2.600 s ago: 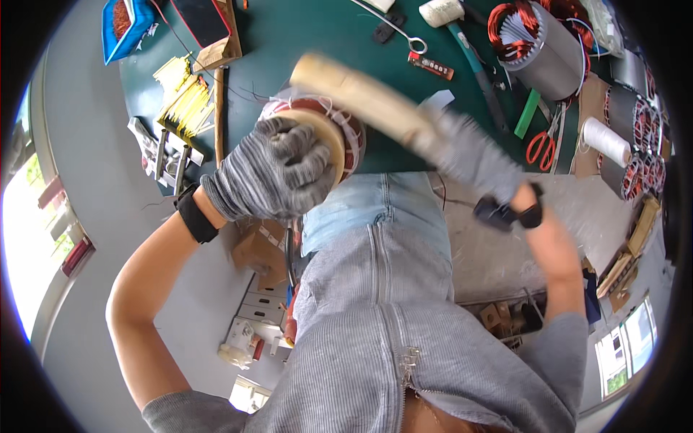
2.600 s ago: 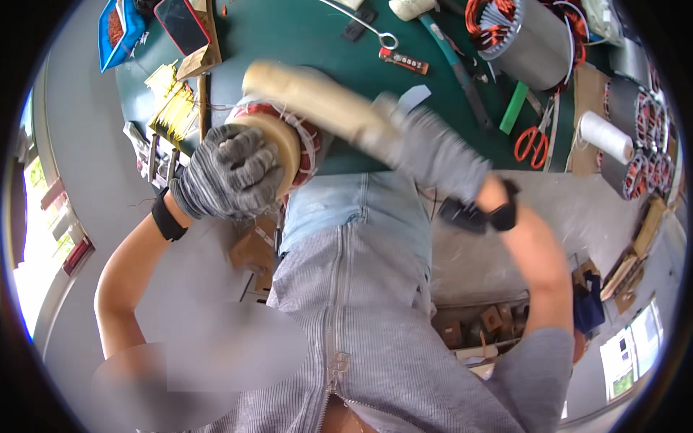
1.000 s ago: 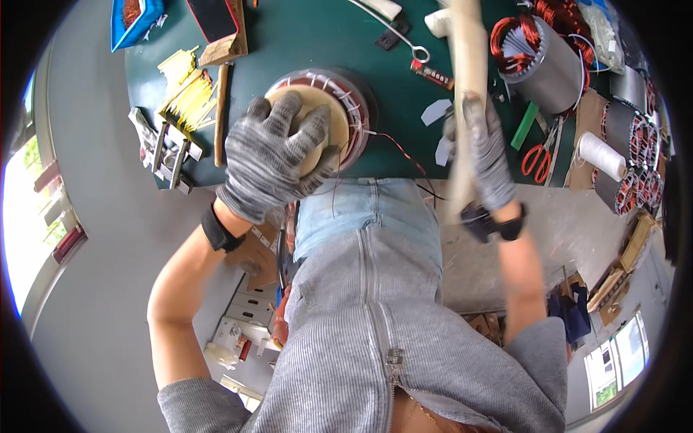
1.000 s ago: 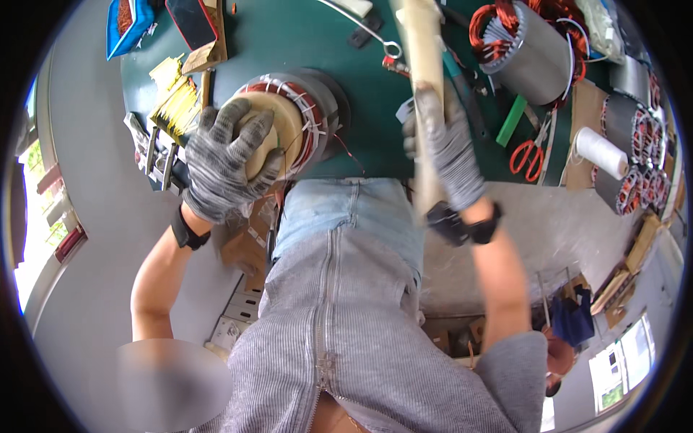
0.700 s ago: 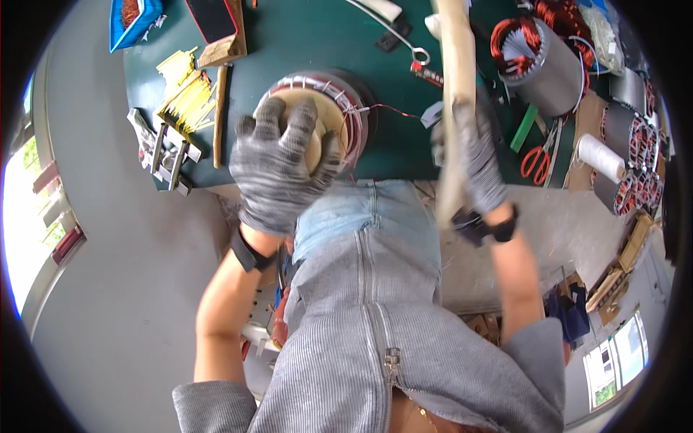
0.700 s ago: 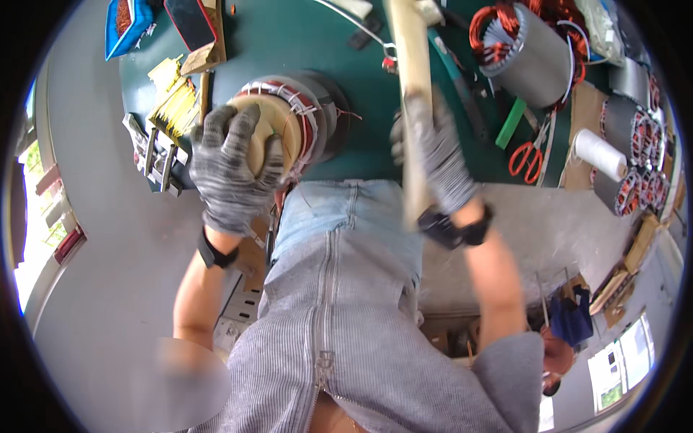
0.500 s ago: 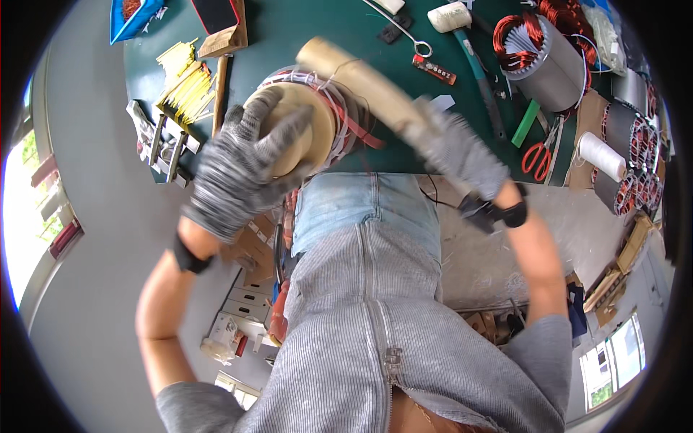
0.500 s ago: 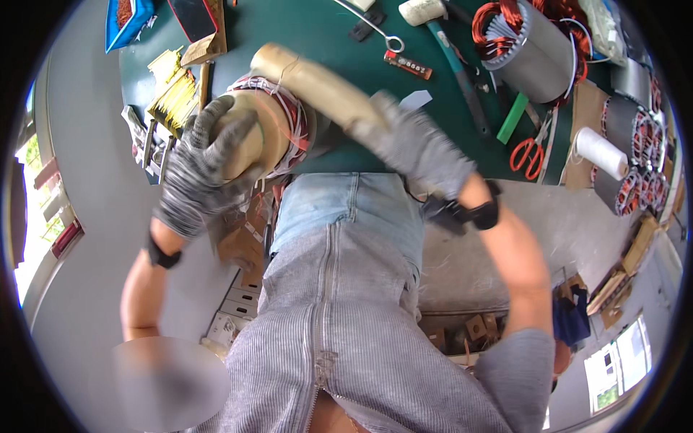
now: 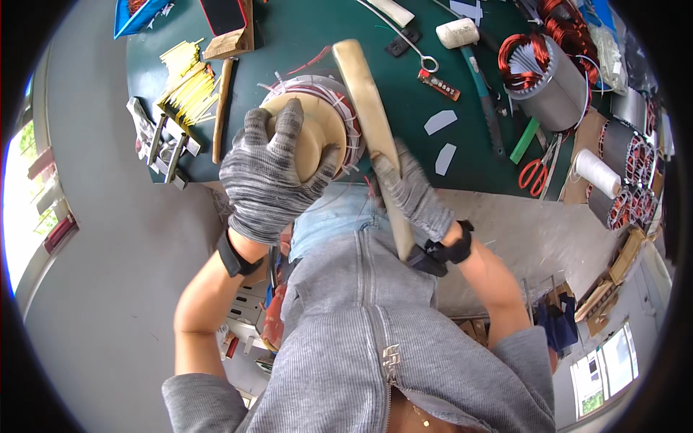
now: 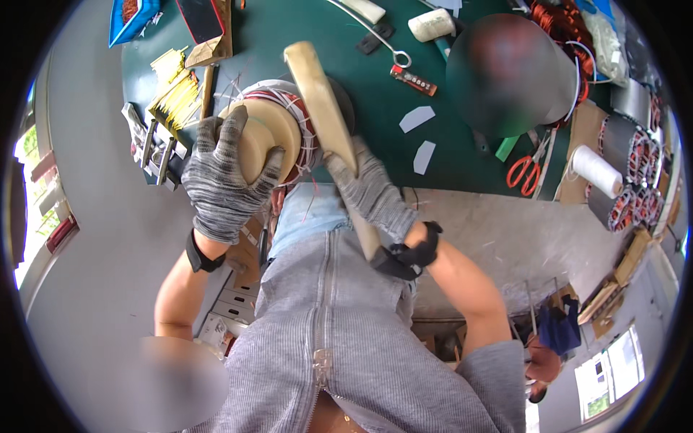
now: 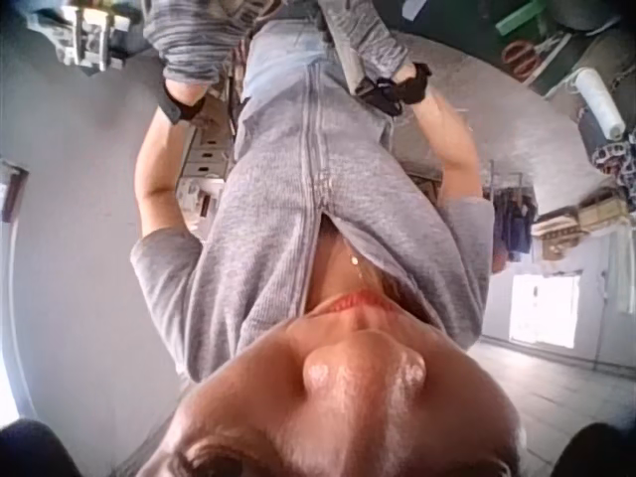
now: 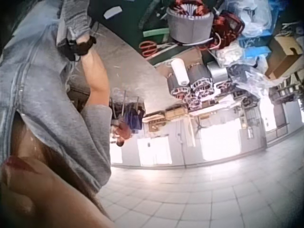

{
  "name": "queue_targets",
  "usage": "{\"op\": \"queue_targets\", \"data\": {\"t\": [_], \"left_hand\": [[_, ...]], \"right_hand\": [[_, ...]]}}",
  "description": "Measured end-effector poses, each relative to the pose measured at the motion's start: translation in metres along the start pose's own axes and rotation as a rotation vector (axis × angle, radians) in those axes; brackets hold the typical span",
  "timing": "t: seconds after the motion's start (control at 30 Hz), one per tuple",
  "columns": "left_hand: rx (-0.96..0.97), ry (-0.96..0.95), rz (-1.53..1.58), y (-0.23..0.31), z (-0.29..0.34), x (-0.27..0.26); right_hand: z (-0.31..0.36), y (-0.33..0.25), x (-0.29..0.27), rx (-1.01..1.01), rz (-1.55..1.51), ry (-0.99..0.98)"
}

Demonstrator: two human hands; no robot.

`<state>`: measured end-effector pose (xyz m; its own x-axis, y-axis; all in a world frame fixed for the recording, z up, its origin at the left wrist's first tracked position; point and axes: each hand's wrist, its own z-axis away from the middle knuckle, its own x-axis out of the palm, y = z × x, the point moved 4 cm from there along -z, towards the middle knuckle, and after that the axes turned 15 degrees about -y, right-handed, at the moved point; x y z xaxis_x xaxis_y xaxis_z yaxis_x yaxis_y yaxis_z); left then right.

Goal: Assembling and marking an electric motor stator using various tools.

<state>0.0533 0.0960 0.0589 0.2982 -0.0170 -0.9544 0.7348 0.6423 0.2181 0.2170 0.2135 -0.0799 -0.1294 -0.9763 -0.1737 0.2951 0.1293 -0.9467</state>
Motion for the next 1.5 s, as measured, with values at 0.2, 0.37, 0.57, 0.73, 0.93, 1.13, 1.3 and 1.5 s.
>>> {"op": "queue_targets", "data": {"t": [0.2,0.37,0.57,0.73,0.93,1.13,1.3,1.5], "left_hand": [[-0.495,-0.042,0.036,0.013,0.020,0.003],[-0.121,-0.168,0.189,-0.005,0.021,-0.003],[0.252,-0.098,-0.040,-0.014,0.009,-0.008],[0.148,-0.045,0.113,-0.019,0.019,-0.006],[0.106,0.021,0.881,-0.054,0.002,-0.073],[0.255,0.145,0.411,-0.088,-0.139,-0.095],[0.164,-0.248,-0.015,-0.094,-0.210,-0.021],[0.307,-0.151,0.451,-0.131,-0.177,-0.035]], "right_hand": [[-0.018,-0.059,-0.058,0.625,-0.460,-0.095],[-0.012,-0.065,-0.024,0.584,-0.175,-0.309],[0.001,-0.016,-0.029,0.530,-1.398,0.110],[-0.012,-0.043,-0.014,0.391,-0.124,-0.222],[-0.002,-0.016,-0.070,0.464,-0.127,0.139],[0.021,0.024,-0.035,0.668,-0.274,0.229],[0.020,0.035,-0.021,0.656,-0.126,0.253],[-0.011,0.017,-0.035,0.447,0.295,0.206]]}}
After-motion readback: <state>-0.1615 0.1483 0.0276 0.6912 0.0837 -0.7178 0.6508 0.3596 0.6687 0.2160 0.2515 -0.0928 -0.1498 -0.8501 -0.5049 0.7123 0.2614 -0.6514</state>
